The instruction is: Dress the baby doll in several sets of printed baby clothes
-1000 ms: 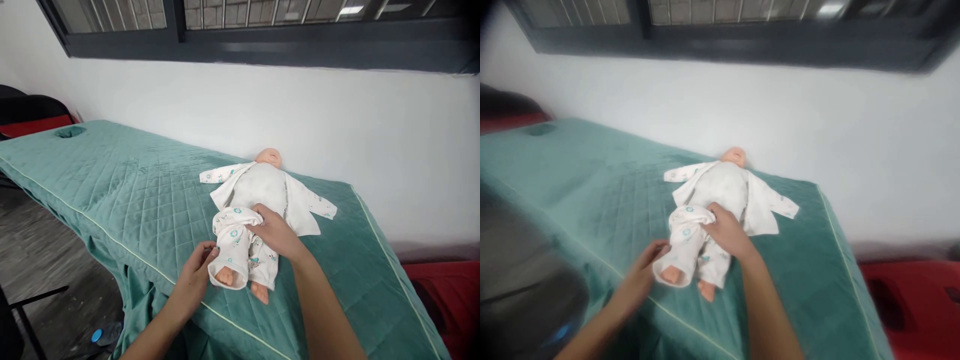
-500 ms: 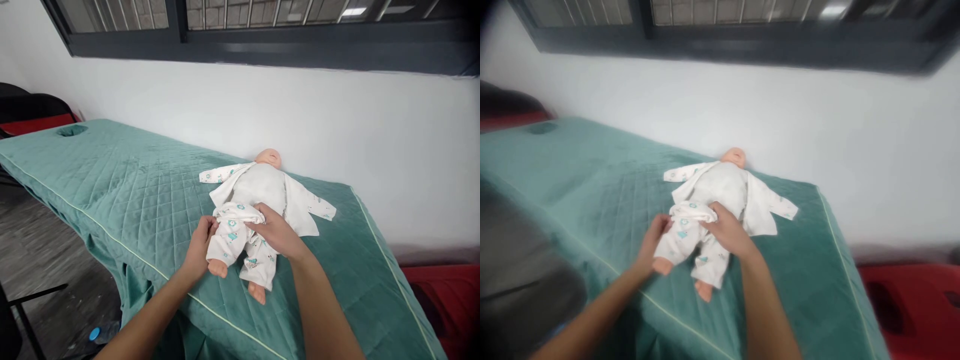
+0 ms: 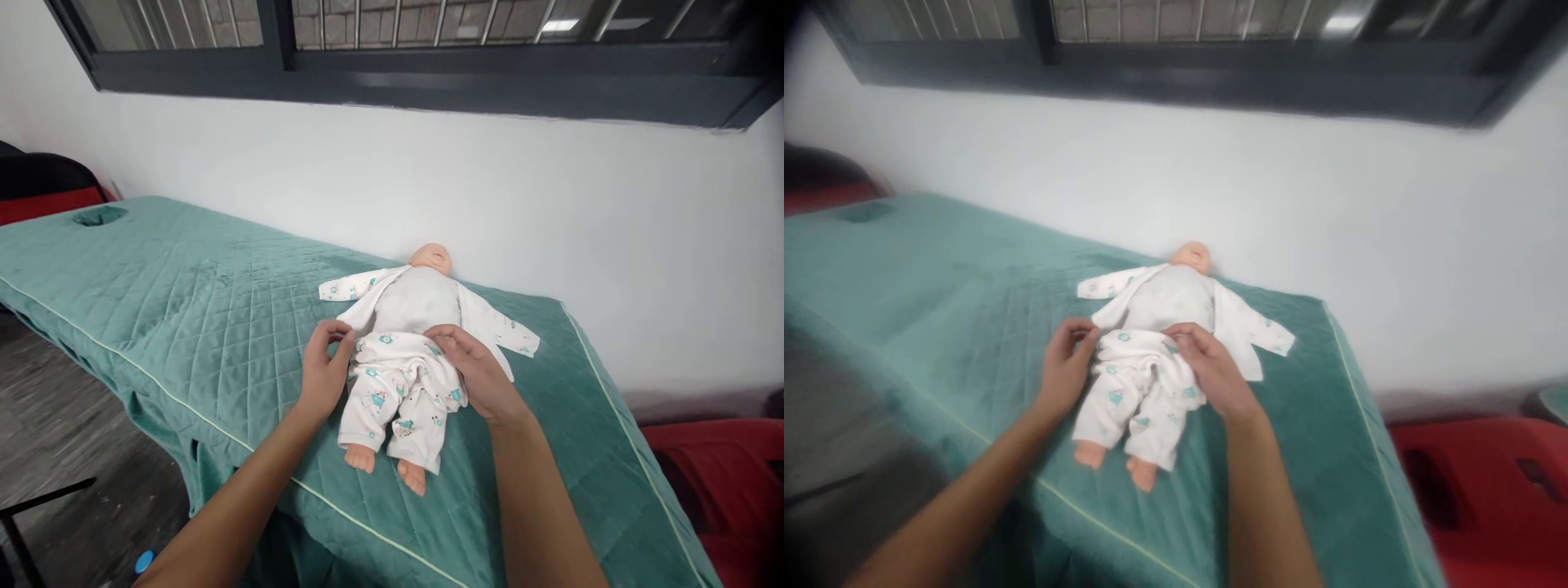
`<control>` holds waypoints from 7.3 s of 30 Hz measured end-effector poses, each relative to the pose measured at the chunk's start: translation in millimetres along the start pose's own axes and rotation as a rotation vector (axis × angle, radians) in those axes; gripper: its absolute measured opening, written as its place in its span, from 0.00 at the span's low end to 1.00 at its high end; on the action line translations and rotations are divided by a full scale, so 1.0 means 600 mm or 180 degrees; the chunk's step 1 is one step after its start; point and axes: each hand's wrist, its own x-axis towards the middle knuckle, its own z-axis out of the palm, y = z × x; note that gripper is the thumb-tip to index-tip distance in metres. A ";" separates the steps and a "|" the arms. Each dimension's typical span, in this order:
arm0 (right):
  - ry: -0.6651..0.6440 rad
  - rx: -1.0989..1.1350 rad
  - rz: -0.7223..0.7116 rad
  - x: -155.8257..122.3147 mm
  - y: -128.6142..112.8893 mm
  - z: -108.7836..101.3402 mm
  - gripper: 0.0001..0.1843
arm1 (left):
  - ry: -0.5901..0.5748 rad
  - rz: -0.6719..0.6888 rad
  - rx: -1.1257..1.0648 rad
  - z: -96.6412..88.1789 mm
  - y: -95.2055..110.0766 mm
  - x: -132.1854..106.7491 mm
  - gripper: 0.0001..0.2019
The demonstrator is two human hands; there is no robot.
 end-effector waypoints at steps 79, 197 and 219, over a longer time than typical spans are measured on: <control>0.1127 0.0010 0.0228 0.023 0.024 -0.048 0.15 | -0.1773 -0.1740 -0.1855 0.022 -0.039 0.134 0.17; 0.0670 -0.1815 0.0231 0.101 0.048 -0.124 0.20 | -0.2221 -0.0430 0.0227 0.080 -0.059 0.244 0.06; 0.1249 -0.1156 0.0602 0.094 0.069 -0.132 0.13 | -0.2888 -0.1838 -0.1526 0.078 -0.052 0.212 0.26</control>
